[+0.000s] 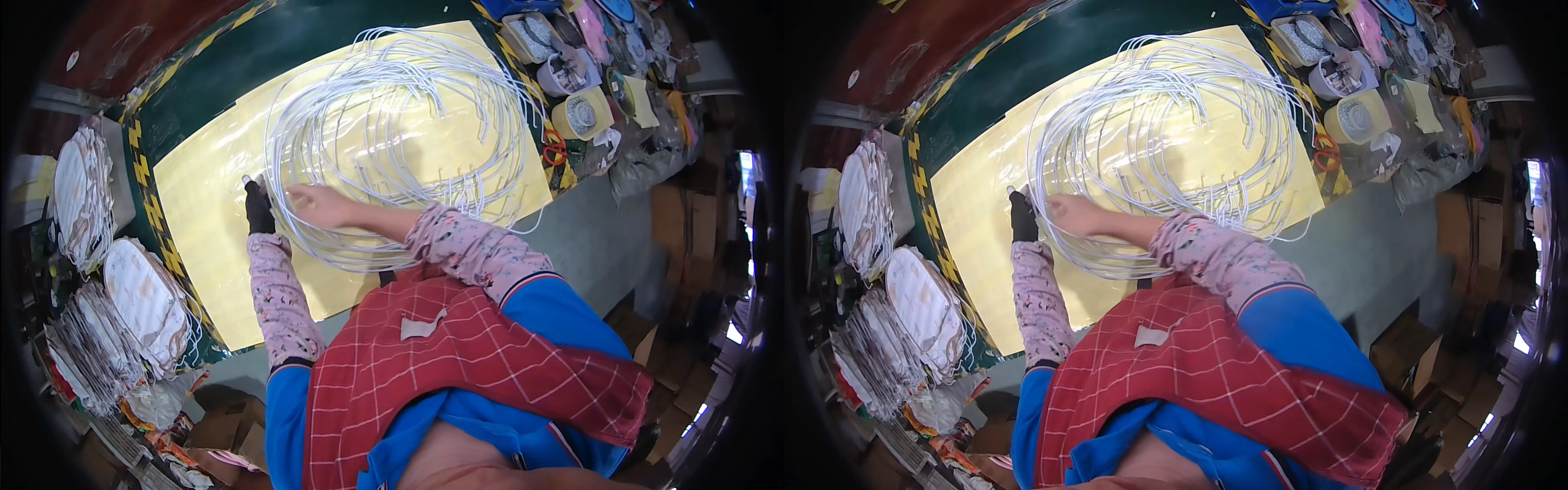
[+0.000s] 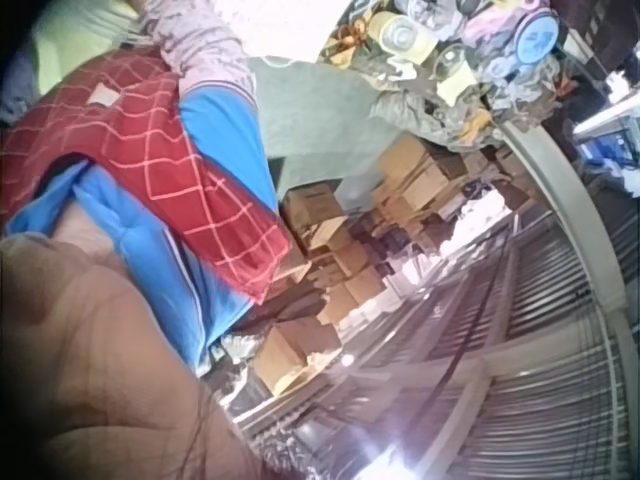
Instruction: The person repeatedly picks up white mask-like fabric pieces and inserts a coiled white wire into the edge of each piece. They place the assembled pieces into a stack on the table. The person handles the wire coil and fabric pieces by hand throughout the task.
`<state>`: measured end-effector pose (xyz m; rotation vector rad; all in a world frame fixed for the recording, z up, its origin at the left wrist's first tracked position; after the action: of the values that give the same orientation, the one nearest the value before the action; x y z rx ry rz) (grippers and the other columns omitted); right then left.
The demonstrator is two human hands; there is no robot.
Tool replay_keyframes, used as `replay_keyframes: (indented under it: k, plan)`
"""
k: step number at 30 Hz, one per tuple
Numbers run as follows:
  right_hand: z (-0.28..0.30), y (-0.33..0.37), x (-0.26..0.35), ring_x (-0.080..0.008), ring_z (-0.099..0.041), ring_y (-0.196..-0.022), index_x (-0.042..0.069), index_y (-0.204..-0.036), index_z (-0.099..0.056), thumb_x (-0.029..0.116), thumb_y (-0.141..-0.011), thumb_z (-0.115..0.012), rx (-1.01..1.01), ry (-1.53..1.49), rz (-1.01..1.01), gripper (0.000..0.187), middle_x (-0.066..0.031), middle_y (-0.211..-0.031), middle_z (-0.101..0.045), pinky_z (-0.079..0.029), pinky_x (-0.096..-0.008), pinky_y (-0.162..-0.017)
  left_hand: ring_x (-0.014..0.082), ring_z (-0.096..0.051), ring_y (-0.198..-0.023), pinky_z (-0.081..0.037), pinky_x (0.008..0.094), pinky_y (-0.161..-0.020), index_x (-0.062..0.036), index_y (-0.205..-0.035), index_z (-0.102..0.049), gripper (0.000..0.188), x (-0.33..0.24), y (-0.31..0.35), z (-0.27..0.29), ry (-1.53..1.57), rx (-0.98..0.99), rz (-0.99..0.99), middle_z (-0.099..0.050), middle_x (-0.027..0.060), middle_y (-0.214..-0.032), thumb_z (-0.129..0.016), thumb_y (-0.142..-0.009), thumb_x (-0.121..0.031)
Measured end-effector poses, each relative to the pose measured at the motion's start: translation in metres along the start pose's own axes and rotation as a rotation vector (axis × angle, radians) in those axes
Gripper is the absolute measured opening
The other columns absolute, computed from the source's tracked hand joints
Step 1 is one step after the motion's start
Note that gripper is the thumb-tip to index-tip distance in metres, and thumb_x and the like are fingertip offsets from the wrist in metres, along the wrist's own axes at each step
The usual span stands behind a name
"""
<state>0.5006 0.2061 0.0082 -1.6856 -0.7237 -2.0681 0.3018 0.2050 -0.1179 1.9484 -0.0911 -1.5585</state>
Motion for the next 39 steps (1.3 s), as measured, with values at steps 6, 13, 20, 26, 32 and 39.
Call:
replay_keyframes:
  k: [6,13,20,26,32,39]
  plan:
    - [0.19,0.029,-0.131,-0.0288,-0.054,-0.105,-0.003,-0.123,-0.046,0.016,-0.079,-0.063,-0.817,0.133,-0.374,0.051,-0.0191,-0.114,-0.055,-0.043,-0.036,-0.09,0.036,-0.053,-0.103,-0.041,0.0433,-0.087,-0.0015,-0.119,-0.05,0.066,-0.023,0.013,-0.014,-0.869,-0.117,-0.17,-0.053,0.0203,-0.114,-0.068,-0.074,-0.046]
    - [0.192,0.01,-0.149,-0.0218,-0.059,-0.088,-0.007,-0.118,-0.049,0.02,-0.078,-0.061,-1.159,0.117,-0.516,0.05,-0.0153,-0.099,-0.06,-0.047,-0.0335,-0.074,0.0227,-0.058,-0.098,-0.045,0.033,-0.085,0.0003,-0.125,-0.048,0.067,0.0,-0.027,-0.031,-0.519,-0.079,-0.191,-0.06,0.0166,-0.112,-0.074,-0.068,-0.025]
    - [0.07,-0.058,-0.089,-0.016,-0.053,-0.08,-0.002,-0.111,-0.05,0.01,-0.073,-0.059,-0.419,-0.45,-0.282,0.041,-0.0076,-0.093,-0.057,-0.044,-0.0283,-0.068,0.0278,-0.062,-0.089,-0.046,0.0385,-0.079,-0.0013,-0.11,-0.058,0.059,-0.054,-0.011,-0.137,-0.623,0.217,-0.084,-0.064,0.0163,-0.1,-0.073,-0.067,-0.039]
    - [0.059,-0.069,-0.118,-0.0193,-0.057,-0.089,-0.005,-0.12,-0.043,0.003,-0.07,-0.057,-0.481,-0.605,-0.295,0.052,-0.013,-0.101,-0.058,-0.046,-0.03,-0.078,0.0351,-0.062,-0.087,-0.048,0.0413,-0.078,0.001,-0.1,-0.06,0.054,-0.067,-0.016,-0.136,-1.06,-0.174,-0.275,-0.063,0.0211,-0.098,-0.074,-0.064,-0.037]
    - [0.059,-0.081,-0.116,-0.0165,-0.057,-0.068,-0.002,-0.103,-0.054,0.003,-0.069,-0.056,-0.344,-0.785,-0.435,0.034,-0.0082,-0.082,-0.06,-0.046,-0.0292,-0.059,0.0303,-0.064,-0.072,-0.049,0.0383,-0.067,0.0016,-0.087,-0.063,0.049,-0.042,-0.061,-0.14,-0.792,0.111,-0.077,-0.064,0.0169,-0.077,-0.073,-0.063,-0.039]
    - [0.054,-0.077,-0.1,-0.0161,-0.063,-0.075,0.004,-0.098,-0.06,0.003,-0.076,-0.063,0.034,-1.073,-0.449,0.023,-0.0062,-0.085,-0.064,-0.052,-0.0286,-0.066,0.0157,-0.055,-0.061,-0.042,0.0303,-0.056,-0.0029,-0.076,-0.062,0.029,-0.025,-0.055,-0.135,-0.509,0.321,0.122,-0.06,0.0058,-0.067,-0.068,-0.074,-0.032]
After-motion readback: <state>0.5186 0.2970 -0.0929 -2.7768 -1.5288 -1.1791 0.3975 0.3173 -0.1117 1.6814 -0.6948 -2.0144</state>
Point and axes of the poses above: each hand's wrist, its own y-axis away from the middle knuckle, its own z-axis out of the back of the hand, x = y × z, the point moved 7 cm from there along -y, towards the middle knuckle
